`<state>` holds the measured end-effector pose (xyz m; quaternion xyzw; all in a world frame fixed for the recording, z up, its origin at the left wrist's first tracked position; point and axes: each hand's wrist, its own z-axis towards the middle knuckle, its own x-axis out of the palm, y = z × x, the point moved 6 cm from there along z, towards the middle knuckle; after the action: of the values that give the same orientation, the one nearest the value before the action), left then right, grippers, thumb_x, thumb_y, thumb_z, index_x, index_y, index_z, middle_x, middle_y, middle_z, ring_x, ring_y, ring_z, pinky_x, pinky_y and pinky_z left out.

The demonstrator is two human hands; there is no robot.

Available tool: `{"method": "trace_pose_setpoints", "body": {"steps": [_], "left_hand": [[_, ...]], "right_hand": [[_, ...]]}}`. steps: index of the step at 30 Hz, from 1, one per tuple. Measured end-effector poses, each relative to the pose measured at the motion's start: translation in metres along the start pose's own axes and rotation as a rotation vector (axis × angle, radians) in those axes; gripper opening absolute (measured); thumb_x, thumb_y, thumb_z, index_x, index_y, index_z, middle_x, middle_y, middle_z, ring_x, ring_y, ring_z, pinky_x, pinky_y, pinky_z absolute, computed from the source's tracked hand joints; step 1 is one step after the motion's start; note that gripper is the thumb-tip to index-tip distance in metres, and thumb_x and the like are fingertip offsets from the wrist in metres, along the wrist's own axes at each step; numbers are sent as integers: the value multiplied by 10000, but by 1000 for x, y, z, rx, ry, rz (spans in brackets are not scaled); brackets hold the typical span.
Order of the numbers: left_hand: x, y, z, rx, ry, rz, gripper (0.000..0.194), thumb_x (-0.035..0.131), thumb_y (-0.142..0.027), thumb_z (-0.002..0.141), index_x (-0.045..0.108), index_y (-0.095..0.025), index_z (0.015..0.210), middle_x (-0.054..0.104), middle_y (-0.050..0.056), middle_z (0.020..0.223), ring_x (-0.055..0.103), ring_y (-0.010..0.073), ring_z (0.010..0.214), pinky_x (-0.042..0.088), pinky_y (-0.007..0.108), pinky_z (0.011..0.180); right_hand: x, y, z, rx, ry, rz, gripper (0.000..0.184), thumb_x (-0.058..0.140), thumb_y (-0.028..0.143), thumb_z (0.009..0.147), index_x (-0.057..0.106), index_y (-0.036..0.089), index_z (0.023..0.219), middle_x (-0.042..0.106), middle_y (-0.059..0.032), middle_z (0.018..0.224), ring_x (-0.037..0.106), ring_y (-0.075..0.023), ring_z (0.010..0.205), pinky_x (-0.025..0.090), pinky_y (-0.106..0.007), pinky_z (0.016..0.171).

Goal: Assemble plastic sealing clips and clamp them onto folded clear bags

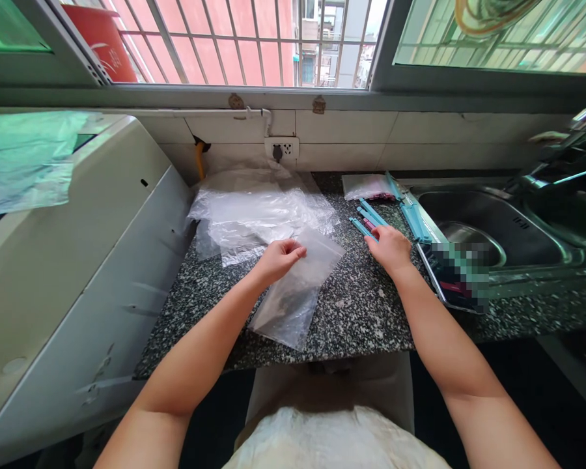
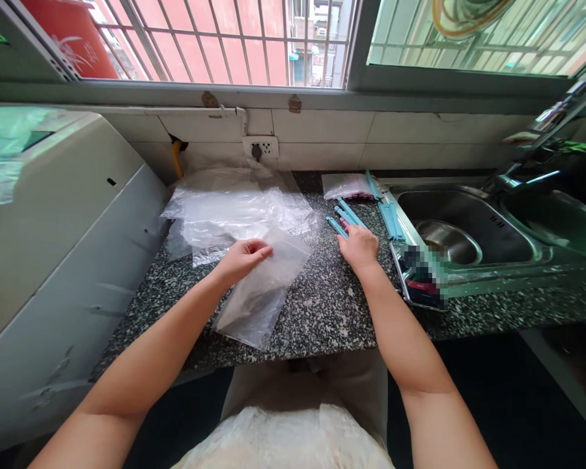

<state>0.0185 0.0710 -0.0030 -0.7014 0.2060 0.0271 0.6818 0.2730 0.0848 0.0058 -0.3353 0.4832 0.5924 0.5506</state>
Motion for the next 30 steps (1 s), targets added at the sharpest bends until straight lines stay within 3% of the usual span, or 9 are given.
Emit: {"method": "trace_pose_setpoints", "body": {"steps": [7, 15, 18, 24, 30], "left_hand": [[0, 2, 2, 17, -4, 7, 164, 549, -257, 717, 568, -144, 600, 507, -24, 537, 383, 79, 503, 299, 227, 516], [-1, -1, 1, 37, -9, 3, 183, 552, -288, 707, 560, -147, 590, 475, -31, 507, 354, 75, 487, 280, 223, 495], [-1, -1, 1, 39, -8, -3, 188, 556, -291, 701, 558, -150, 577, 469, -30, 494, 344, 72, 476, 269, 222, 482], [-2, 3, 2, 35, -22, -23, 170, 586, -297, 692, 596, -147, 614, 488, -27, 502, 346, 73, 465, 254, 226, 465], [-6, 5, 4, -8, -48, -76, 154, 595, -263, 689, 596, -135, 604, 488, -30, 502, 359, 69, 474, 264, 221, 471]], "right_hand": [[7, 1, -3, 87, 156, -306, 317, 515, 340, 846, 648, 115, 1025, 665, -176, 1010, 627, -275, 931, 450, -368, 760], [14, -3, -2, 115, 193, -319, 305, 491, 292, 858, 649, 89, 1020, 674, -208, 951, 628, -291, 954, 431, -361, 761], [13, -4, -1, 89, 126, -251, 256, 522, 265, 835, 657, 89, 963, 676, -205, 911, 634, -285, 886, 436, -363, 724], [-1, 3, -3, -141, -197, -22, 163, 525, 253, 812, 643, 147, 849, 660, -150, 833, 587, -263, 785, 440, -394, 694], [-17, 24, -12, -309, -264, 241, 156, 471, 281, 843, 589, 178, 842, 625, -112, 844, 564, -239, 808, 449, -374, 741]]}}
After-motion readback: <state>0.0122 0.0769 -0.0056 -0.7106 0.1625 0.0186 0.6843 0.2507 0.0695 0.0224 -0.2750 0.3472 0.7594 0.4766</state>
